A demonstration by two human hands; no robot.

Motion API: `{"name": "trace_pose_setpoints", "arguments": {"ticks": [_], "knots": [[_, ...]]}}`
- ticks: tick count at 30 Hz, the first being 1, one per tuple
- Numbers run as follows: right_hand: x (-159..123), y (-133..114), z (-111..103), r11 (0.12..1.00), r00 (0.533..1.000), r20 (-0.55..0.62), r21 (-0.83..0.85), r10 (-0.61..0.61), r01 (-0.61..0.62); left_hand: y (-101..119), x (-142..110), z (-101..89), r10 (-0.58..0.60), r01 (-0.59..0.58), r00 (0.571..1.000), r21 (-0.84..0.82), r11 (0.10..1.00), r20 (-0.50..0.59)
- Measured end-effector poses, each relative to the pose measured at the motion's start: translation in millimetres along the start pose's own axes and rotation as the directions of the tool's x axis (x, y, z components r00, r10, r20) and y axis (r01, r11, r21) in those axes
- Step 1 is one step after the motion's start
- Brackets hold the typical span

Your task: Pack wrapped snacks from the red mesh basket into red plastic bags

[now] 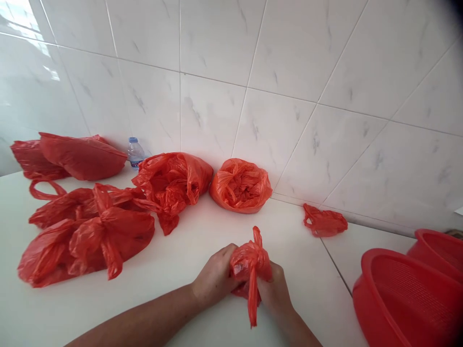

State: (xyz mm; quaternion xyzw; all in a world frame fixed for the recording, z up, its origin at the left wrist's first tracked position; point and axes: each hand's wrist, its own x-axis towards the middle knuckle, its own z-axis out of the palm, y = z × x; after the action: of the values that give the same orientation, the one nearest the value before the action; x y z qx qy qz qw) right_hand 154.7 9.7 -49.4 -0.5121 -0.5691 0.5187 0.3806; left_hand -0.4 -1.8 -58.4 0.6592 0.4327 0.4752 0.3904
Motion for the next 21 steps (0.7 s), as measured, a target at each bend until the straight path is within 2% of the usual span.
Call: {"name": "trace_pose_setpoints", "arguments": {"ticks": [1,2,3,5,6,8,10,11,13,16,18,21], "knots": [[-0.1,-0.7,-2.3,1.000,1.000,-0.001,-0.014,-0.011,0.011,-1.0,-0.8,-2.1,0.109,-0.103,0.993,0.104,0.989,-0.051],[-0.3,-2.7,-5.1,0.999,1.000,0.010,-0.029,-0.022,0.022,-1.5,-1.8,-4.3,0.238,-0.216,0.968,0.214,0.953,-0.085],[-0.7,-5.6,-8.4,0.998,0.999,0.034,-0.048,-0.035,0.037,-1.2,-2.9,-6.5,0.379,-0.331,0.921,0.332,0.883,-0.088],[-1.7,-13.8,-16.3,0.994,0.989,0.134,-0.078,-0.067,0.078,1.6,-5.3,-10.4,0.598,-0.506,0.801,0.530,0.680,-0.002],[-2.0,-18.0,-20.7,0.992,0.974,0.210,-0.067,-0.090,0.107,4.0,-6.7,-11.8,0.640,-0.550,0.767,0.570,0.610,0.056],[-1.7,-24.2,-29.8,0.987,0.920,0.356,0.039,-0.161,0.158,9.3,-9.6,-13.5,0.651,-0.591,0.746,0.587,0.554,0.138],[0.4,-25.1,-38.0,0.967,0.870,0.442,0.214,-0.220,0.136,13.3,-12.2,-13.7,0.617,-0.591,0.765,0.579,0.561,0.184],[2.1,-23.4,-41.1,0.951,0.866,0.448,0.294,-0.224,0.095,14.3,-13.3,-13.2,0.600,-0.590,0.773,0.583,0.559,0.207],[5.7,-17.1,-44.5,0.911,0.895,0.402,0.413,-0.193,0.012,14.5,-15.1,-10.5,0.589,-0.594,0.769,0.616,0.518,0.246],[9.5,-8.2,-42.9,0.867,0.957,0.274,0.494,-0.093,-0.058,11.8,-17.8,-2.9,0.601,-0.599,0.750,0.669,0.439,0.277],[10.1,-7.0,-39.9,0.858,0.976,0.217,0.504,-0.020,-0.095,8.5,-20.0,3.0,0.593,-0.599,0.754,0.669,0.441,0.284],[10.5,-9.9,-38.1,0.862,0.979,0.192,0.481,0.071,-0.157,0.9,-24.7,9.5,0.573,-0.624,0.761,0.588,0.515,0.306]]}}
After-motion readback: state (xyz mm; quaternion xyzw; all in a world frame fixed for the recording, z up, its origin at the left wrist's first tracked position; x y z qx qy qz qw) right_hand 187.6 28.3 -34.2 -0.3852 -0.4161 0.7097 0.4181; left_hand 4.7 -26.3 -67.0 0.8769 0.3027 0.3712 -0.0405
